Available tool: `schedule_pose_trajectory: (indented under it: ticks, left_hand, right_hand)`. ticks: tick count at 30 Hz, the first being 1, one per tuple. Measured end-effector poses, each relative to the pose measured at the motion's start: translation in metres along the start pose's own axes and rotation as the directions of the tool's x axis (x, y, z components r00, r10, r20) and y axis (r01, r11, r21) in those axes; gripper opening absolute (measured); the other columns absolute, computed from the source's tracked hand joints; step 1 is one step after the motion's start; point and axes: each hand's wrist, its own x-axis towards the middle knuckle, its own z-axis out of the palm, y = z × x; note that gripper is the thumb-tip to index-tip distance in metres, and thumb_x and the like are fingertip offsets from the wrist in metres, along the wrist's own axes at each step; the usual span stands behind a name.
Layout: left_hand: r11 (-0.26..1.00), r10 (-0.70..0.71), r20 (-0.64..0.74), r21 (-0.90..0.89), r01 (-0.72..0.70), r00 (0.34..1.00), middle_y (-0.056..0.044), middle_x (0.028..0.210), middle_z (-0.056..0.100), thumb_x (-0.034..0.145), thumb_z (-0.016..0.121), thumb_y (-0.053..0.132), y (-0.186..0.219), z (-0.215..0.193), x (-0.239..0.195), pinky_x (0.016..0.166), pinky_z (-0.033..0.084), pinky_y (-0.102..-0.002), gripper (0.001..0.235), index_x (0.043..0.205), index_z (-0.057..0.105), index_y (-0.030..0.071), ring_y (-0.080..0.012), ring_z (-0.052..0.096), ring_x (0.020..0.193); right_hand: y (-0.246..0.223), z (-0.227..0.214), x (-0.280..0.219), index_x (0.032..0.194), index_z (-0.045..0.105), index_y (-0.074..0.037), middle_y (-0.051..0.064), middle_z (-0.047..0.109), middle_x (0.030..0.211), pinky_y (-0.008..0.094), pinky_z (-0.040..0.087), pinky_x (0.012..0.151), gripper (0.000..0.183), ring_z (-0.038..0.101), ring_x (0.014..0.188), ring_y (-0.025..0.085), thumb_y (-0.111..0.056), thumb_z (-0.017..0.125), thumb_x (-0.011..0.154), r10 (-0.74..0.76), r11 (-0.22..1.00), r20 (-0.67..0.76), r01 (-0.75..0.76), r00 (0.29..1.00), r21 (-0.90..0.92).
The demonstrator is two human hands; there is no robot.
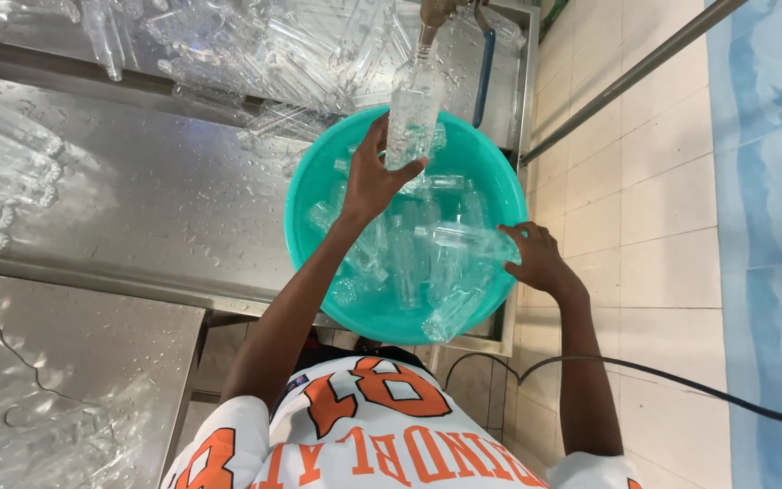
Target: Rinsing empty plastic bottles under a water tap and collecting them in a plastic basin in a production facility.
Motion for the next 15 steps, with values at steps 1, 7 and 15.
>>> schedule_pose_trajectory:
  ticks: [1,7,15]
  left_hand:
    - [1.0,-0.018,-0.015,0.004,0.018,1.0,-0.034,0.162,0.045,0.097,0.092,0.035,0.003,0.001,-0.001,0.125,0.041,-0.073,0.098,0.17,0.033,0.006,-0.0567,0.044,0.152]
    - [0.999,-0.032,-0.013,0.011,0.032,0.999,-0.034,0.162,0.044,0.096,0.092,0.035,-0.005,0.0,0.003,0.125,0.038,-0.074,0.098,0.169,0.033,0.006,-0.0579,0.041,0.152]
    - [0.998,-0.048,-0.056,0.031,0.049,0.997,-0.038,0.161,0.046,0.088,0.096,0.04,-0.014,-0.002,0.009,0.122,0.041,-0.073,0.106,0.168,0.037,0.003,-0.0595,0.043,0.15]
  right_hand:
    - [0.018,0.017,0.01,0.168,0.046,-0.023,0.021,0.048,0.151,0.068,0.036,0.12,0.09,0.044,0.146,0.05,-0.037,0.084,0.088,0.02,0.986,0.003,-0.02,1.0,-0.166]
    - [0.004,0.073,0.065,0.169,0.041,-0.016,0.017,0.05,0.155,0.069,0.03,0.124,0.093,0.046,0.148,0.042,-0.056,0.077,0.094,-0.158,0.913,-0.09,0.11,0.983,-0.394]
    - [-0.072,-0.015,0.019,0.157,0.054,-0.013,0.021,0.065,0.14,0.059,0.05,0.114,0.079,0.064,0.135,0.043,-0.055,0.08,0.095,0.017,0.958,-0.266,0.06,0.964,0.28]
